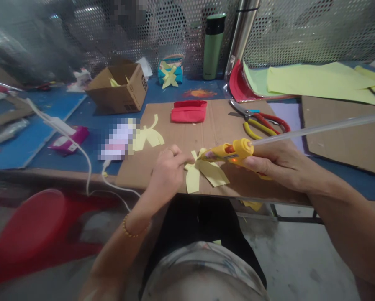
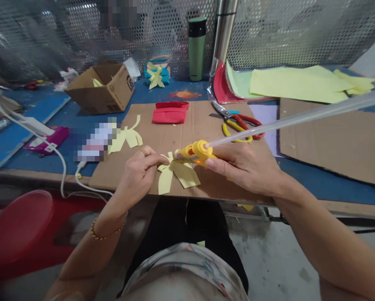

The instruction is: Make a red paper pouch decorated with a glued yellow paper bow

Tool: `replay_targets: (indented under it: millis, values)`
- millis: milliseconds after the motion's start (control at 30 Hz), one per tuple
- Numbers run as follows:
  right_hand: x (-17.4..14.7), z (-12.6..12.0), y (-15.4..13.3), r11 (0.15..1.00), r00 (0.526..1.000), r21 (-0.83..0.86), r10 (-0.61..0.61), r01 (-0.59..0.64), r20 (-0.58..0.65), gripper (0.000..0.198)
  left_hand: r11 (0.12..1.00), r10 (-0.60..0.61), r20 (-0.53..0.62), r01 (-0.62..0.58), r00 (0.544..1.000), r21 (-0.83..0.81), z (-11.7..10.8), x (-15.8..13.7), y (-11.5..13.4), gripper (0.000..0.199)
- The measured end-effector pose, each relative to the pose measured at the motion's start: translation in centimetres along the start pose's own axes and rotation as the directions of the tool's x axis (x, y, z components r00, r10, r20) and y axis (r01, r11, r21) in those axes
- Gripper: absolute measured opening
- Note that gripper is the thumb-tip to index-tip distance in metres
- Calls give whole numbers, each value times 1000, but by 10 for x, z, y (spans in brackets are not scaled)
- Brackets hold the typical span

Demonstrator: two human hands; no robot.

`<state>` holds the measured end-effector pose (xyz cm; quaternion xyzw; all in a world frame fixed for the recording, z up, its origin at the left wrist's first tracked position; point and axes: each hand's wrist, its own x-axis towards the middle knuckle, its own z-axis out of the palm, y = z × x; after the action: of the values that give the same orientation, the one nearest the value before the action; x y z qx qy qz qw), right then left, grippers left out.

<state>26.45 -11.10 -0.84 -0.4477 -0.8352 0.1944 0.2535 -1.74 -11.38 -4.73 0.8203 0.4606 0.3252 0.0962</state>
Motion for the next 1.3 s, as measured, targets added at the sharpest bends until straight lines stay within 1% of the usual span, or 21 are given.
replay_targets:
  millis: [233, 333, 467, 500, 567, 600, 667, 700, 733, 767, 833, 867, 933, 1100, 1200, 1300]
  values:
    - [-1, -2, -1, 999, 999, 23, -25, 25, 20, 71, 1000, 8, -16, -8, 1000, -3, 1, 0, -1, 35]
    - [-1, -4, 0, 996, 998, 65, -55, 53, 24, 68, 1000, 9, -16, -9, 1000, -12, 2, -1, -2, 35]
    - [-5, -7, 3, 982, 994, 156, -110, 107, 9, 58, 1000, -4, -31, 3, 1000, -14, 2, 0, -2, 31]
    - [-7, -8, 5, 978, 994, 179, -110, 107, 6, 56, 1000, -3, -48, 3, 999, -13, 2, 0, -2, 29]
    - [-9, -8, 8, 973, 996, 211, -92, 90, 1, 52, 1000, 8, -130, -8, 991, -4, 1, -2, 1, 26]
    - [-10, -8, 10, 974, 997, 214, -78, 76, 0, 51, 1000, 23, -192, -21, 981, 10, 1, -4, 3, 25]
    - [-12, -9, 12, 977, 999, 205, -53, 54, -8, 52, 995, 85, -314, -62, 946, 82, -1, -10, 8, 23]
    - [-12, -10, 12, 979, 999, 199, -45, 48, -17, 54, 986, 133, -341, -90, 931, 138, -3, -14, 12, 22]
    - [-13, -11, 12, 980, 999, 193, -41, 44, -22, 54, 972, 188, -333, -126, 924, 199, -4, -19, 16, 20]
    - [-14, -12, 12, 981, 999, 188, -37, 42, -27, 55, 953, 240, -292, -167, 926, 255, -5, -23, 20, 18]
    - [-16, -13, 11, 982, 999, 185, -39, 44, -28, 54, 909, 321, -157, -257, 934, 328, -5, -31, 29, 20]
    - [-17, -14, 10, 982, 999, 185, -39, 43, -24, 53, 893, 341, -93, -292, 935, 344, -5, -34, 34, 26]
    - [-19, -15, 8, 981, 999, 189, -30, 33, -20, 53, 880, 345, -17, -316, 939, 355, -1, -36, 42, 36]
    - [-22, -16, 3, 980, 999, 199, -19, 27, -40, 55, 891, 332, 46, -329, 942, 314, 10, -32, 49, 37]
    - [-24, -17, -1, 978, 998, 205, -38, 49, -57, 52, 892, 359, 39, -356, 932, 279, 9, -32, 44, 35]
    - [-25, -19, -5, 981, 999, 192, -27, 34, -40, 52, 896, 381, 21, -375, 924, 236, 3, -35, 34, 31]
